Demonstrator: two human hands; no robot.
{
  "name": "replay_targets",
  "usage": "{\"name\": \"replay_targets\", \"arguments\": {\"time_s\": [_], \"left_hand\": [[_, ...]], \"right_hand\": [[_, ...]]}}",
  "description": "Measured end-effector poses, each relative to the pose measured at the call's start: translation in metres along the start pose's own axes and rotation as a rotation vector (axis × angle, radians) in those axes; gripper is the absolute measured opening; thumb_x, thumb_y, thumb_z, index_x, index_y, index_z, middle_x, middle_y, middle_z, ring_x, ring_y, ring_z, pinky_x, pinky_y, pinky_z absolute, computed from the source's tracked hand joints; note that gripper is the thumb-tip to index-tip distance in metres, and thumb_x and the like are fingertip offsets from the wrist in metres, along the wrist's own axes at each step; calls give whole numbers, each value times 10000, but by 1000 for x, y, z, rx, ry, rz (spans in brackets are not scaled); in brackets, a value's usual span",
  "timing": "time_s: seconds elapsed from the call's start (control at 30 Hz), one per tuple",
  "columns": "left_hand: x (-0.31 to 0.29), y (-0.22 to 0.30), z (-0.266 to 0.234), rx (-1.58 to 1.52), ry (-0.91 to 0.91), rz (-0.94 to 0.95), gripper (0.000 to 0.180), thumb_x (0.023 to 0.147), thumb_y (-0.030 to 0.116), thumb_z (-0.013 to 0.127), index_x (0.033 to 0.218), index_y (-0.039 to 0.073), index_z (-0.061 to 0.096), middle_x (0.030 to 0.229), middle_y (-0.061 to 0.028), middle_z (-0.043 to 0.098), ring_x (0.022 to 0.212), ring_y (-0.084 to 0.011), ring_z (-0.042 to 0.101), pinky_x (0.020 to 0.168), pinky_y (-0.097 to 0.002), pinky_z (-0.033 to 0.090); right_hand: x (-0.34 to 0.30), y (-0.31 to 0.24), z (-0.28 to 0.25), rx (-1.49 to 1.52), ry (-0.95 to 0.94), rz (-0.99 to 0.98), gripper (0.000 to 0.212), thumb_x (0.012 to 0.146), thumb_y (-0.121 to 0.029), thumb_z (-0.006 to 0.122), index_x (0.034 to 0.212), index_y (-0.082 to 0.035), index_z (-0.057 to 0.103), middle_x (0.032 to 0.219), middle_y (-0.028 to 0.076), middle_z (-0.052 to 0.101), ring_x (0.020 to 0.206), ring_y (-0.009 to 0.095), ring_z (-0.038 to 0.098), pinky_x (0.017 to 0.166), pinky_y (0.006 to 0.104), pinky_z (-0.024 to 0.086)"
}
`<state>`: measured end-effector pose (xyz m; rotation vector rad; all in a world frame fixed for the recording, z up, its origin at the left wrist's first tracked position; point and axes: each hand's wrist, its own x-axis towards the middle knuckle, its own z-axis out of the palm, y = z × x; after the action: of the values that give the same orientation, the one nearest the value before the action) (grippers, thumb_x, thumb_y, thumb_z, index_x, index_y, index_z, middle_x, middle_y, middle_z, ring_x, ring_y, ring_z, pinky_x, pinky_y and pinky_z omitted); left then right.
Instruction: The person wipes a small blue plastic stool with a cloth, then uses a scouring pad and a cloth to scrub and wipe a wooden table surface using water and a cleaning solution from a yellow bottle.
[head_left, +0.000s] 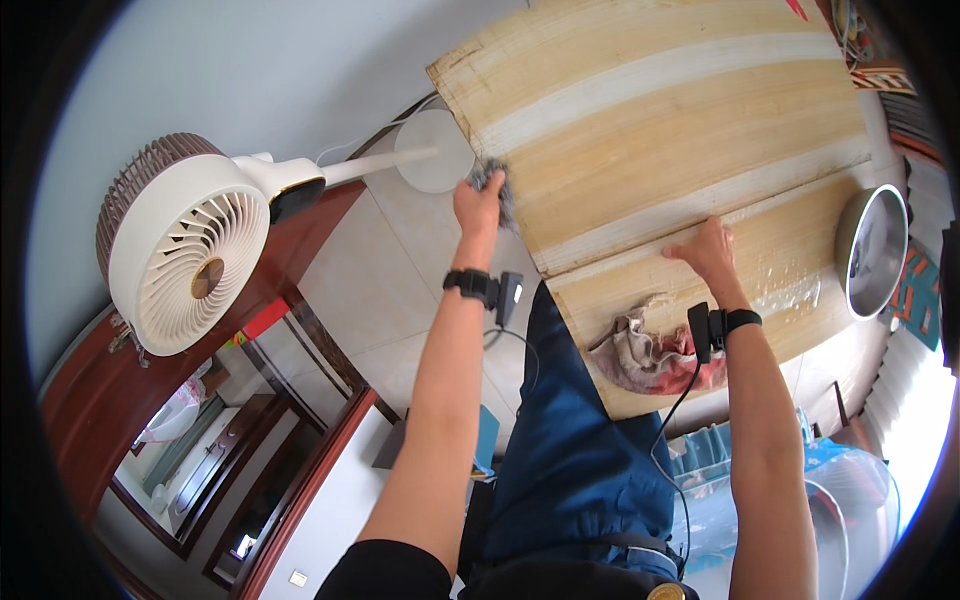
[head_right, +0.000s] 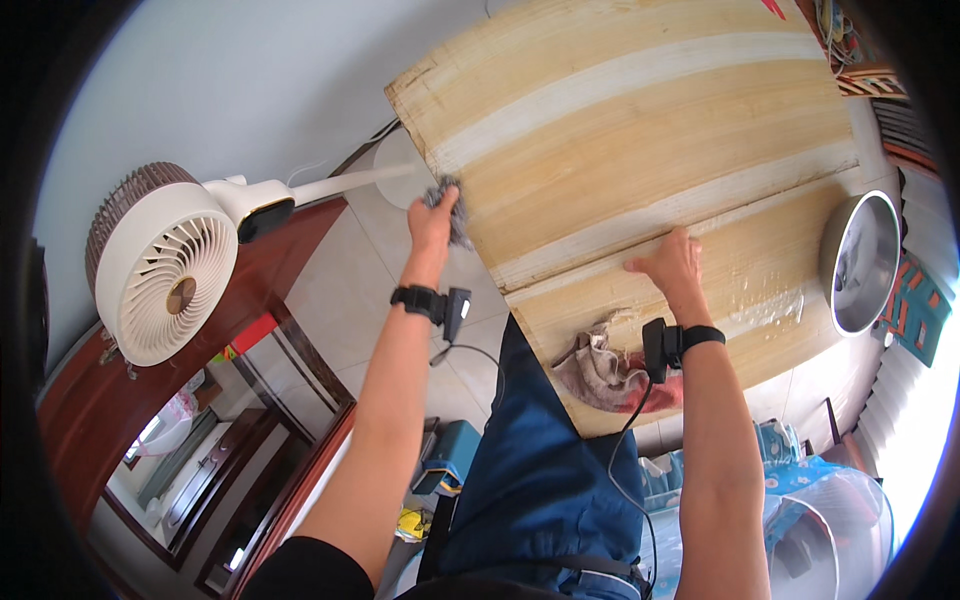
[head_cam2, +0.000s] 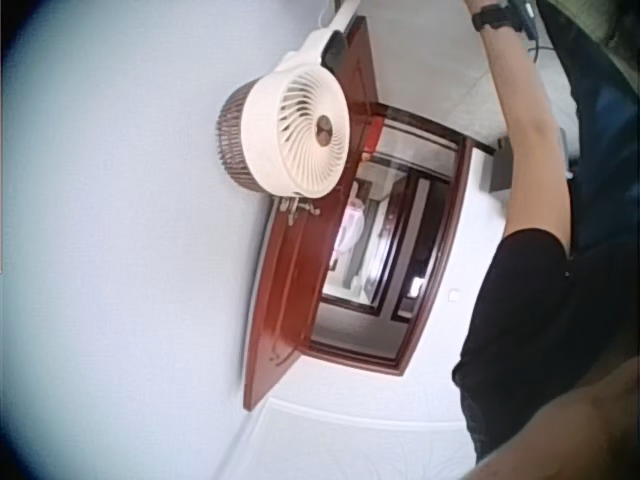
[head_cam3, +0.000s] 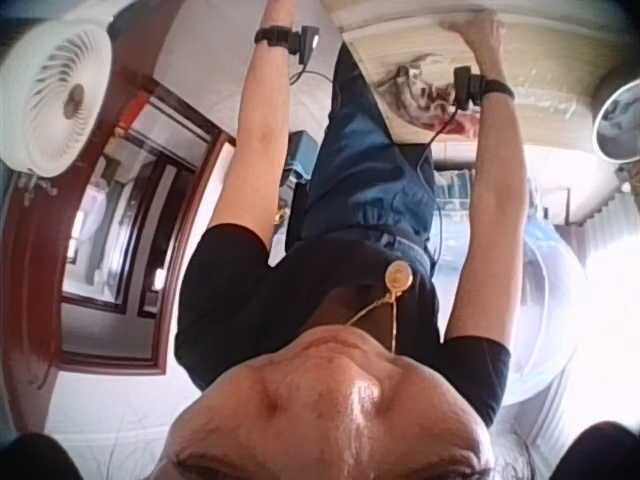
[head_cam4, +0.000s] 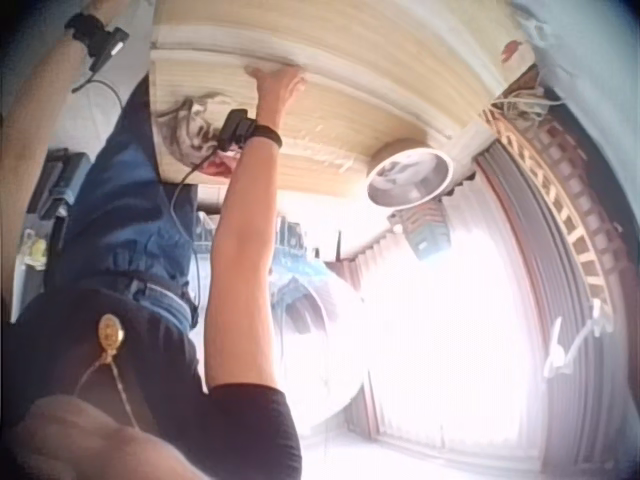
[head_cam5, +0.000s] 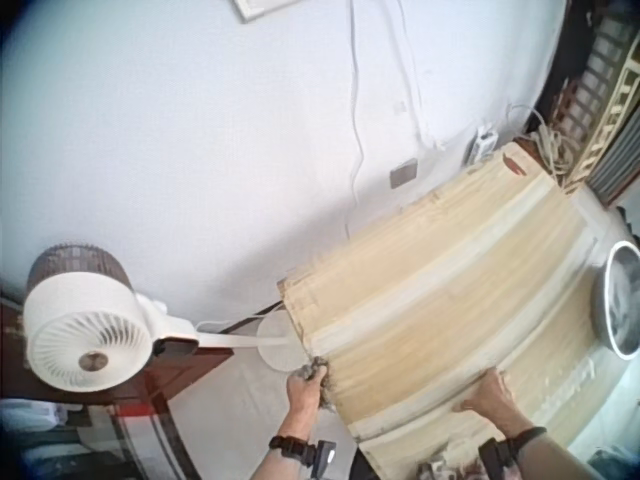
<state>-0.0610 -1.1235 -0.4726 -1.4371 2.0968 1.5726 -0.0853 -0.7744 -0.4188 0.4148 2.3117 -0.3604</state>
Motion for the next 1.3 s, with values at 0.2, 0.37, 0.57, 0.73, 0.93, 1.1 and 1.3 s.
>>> {"name": "replay_targets", "arguments": {"time_s": [0.2, 0.37, 0.57, 0.73, 0.93, 1.1, 1.3], "left_hand": [[-35, -48, 5, 81, 71, -17, 356, 788, 170, 767, 979, -82, 601, 910, -125, 664, 769, -175, 609, 677, -324, 490], [1, -8, 5, 99, 126, 112, 363, 778, 158, 774, 976, -86, 591, 893, -122, 662, 742, -167, 607, 652, -320, 487], [35, -24, 4, 46, 162, 176, 316, 774, 187, 776, 899, -52, 612, 821, -94, 660, 643, -155, 580, 583, -320, 471], [-50, -62, 16, 197, 39, 12, 425, 735, 267, 798, 920, -55, 591, 854, -134, 654, 762, -194, 613, 677, -351, 485], [-5, -6, 5, 277, 139, 143, 496, 718, 270, 806, 963, -99, 581, 900, -183, 663, 815, -244, 630, 727, -358, 483], [57, 29, -3, 197, 113, 229, 503, 703, 344, 795, 888, -77, 591, 854, -236, 662, 802, -359, 647, 722, -415, 493], [5, -31, 2, 57, 6, 106, 510, 691, 350, 802, 897, -64, 587, 863, -223, 656, 782, -319, 642, 705, -407, 494]], "right_hand": [[-2, -2, 1, 9, 12, 17, 891, 478, -300, 926, 1157, 75, 486, 1175, 284, 525, 1121, 389, 527, 916, 409, 483], [-1, -3, -2, 5, -17, 37, 891, 487, -293, 923, 1171, 64, 476, 1198, 281, 510, 1128, 387, 523, 917, 415, 480], [1, -5, 2, 7, -15, 16, 883, 491, -289, 923, 1165, 62, 473, 1200, 280, 508, 1117, 389, 529, 902, 422, 487], [4, 7, 2, 12, -45, 8, 934, 490, -354, 912, 1173, 92, 457, 1196, 308, 510, 1161, 412, 486, 952, 436, 448], [-1, -2, -3, 8, -36, 27, 929, 487, -334, 918, 1174, 88, 455, 1198, 308, 506, 1167, 414, 484, 950, 438, 452], [-2, -1, 0, 42, -8, 0, 916, 479, -320, 922, 1158, 88, 462, 1181, 309, 512, 1139, 415, 498, 937, 434, 461], [-1, 2, 0, 45, -3, -15, 905, 471, -311, 924, 1140, 85, 460, 1161, 308, 515, 1118, 418, 505, 914, 438, 471]]}}
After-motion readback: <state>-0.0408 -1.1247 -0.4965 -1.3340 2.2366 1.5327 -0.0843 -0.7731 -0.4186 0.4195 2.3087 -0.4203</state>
